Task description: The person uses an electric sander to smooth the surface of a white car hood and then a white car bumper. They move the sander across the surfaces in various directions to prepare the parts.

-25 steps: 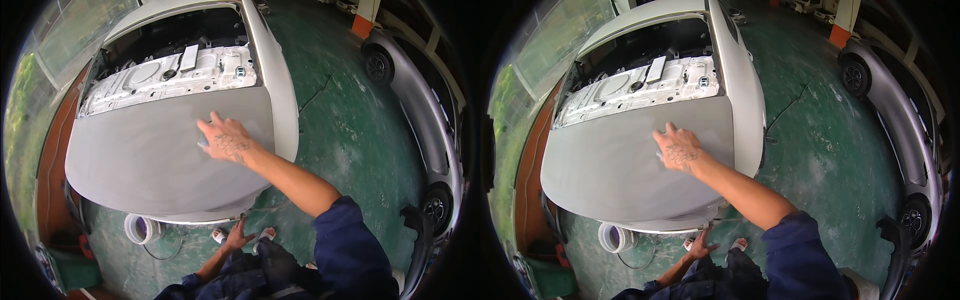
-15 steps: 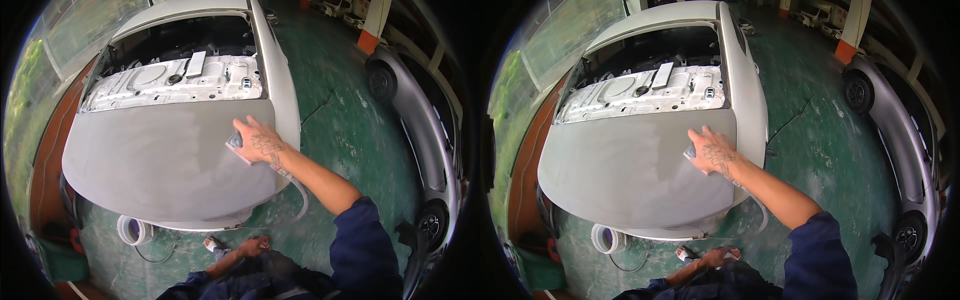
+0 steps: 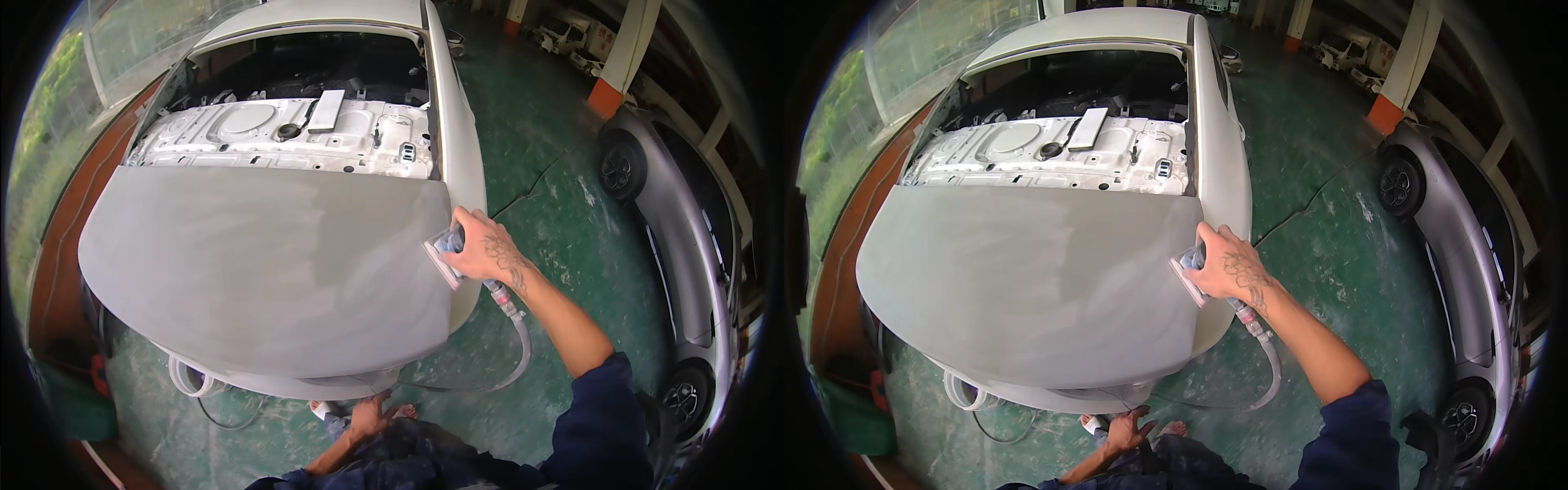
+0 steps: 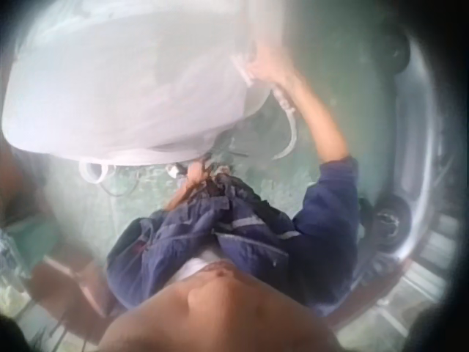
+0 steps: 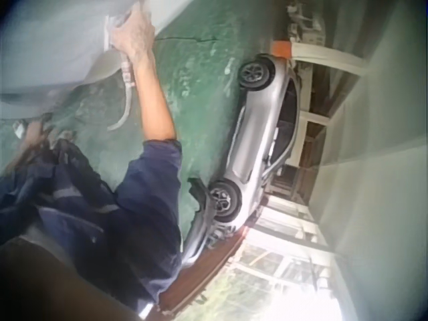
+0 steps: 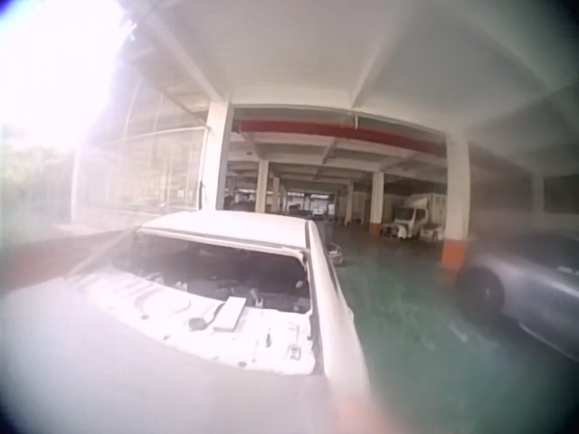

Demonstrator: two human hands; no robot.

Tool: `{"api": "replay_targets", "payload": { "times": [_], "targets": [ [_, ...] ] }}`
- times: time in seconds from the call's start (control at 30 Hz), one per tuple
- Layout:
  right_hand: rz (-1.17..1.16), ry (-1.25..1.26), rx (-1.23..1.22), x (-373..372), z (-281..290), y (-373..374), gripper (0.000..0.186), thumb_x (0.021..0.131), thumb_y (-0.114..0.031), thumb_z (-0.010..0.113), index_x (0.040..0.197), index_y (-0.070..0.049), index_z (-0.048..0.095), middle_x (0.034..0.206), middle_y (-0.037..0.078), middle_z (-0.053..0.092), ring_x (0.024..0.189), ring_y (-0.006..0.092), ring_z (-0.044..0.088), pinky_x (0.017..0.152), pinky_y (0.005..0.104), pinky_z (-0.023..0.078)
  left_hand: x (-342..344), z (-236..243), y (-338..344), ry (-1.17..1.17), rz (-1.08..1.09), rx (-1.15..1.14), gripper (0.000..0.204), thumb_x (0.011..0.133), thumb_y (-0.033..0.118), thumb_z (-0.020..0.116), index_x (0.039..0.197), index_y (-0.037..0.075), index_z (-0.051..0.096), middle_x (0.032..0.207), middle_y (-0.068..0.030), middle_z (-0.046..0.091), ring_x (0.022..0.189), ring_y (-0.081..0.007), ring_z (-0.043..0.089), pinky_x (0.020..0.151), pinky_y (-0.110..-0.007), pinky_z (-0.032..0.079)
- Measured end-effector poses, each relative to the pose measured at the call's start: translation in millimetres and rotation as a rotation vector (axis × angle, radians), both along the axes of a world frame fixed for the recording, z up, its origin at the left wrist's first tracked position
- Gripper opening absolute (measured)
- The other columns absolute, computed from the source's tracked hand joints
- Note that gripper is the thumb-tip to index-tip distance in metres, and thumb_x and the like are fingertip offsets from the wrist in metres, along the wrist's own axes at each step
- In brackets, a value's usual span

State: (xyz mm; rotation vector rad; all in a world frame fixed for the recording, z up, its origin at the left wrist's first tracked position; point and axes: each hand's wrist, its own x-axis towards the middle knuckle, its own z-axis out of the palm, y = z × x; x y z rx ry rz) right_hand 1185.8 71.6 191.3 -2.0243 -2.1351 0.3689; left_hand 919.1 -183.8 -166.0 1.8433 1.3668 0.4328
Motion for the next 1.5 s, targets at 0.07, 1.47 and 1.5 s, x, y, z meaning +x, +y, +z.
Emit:
{"api": "replay_targets", "payload": {
  "times": [0.07,1.47,1.5],
  "targets": [
    [-0.001,-0.016,-0.009,3,0,0,0.057,0.079,-0.04,0.082,0.118,-0.006,0.059,0.118,0.024,0.067,0.109,0.0447,0.068,0.097,0.0498,0.055,-10,15,0,0.056,-0.008,0.092,0.044,0.095,0.044,0.077,0.118,0.007,0.073,0.104,-0.0136,0.08,0.098,-0.0339,0.077,0.086,-0.043,0.06],
    [0.318,-0.168,0.123,-172,40,165,0.065,0.082,-0.039,0.075,0.137,-0.007,0.061,0.129,0.023,0.07,0.122,0.0418,0.068,0.104,0.0496,0.056,-103,4,-19,-0.644,0.47,-0.796,0.056,0.103,0.044,0.073,0.13,-0.005,0.069,0.116,-0.0137,0.078,0.102,-0.0288,0.075,0.09,-0.04,0.058],
    [0.344,-0.161,0.095,-191,40,157,0.065,0.082,-0.038,0.075,0.137,-0.008,0.061,0.128,0.023,0.07,0.123,0.0415,0.068,0.104,0.0494,0.055,-108,20,-19,-0.71,0.499,-0.828,0.058,0.102,0.043,0.075,0.133,-0.005,0.067,0.12,-0.0144,0.077,0.106,-0.0297,0.075,0.093,-0.041,0.058]
  ]
}}
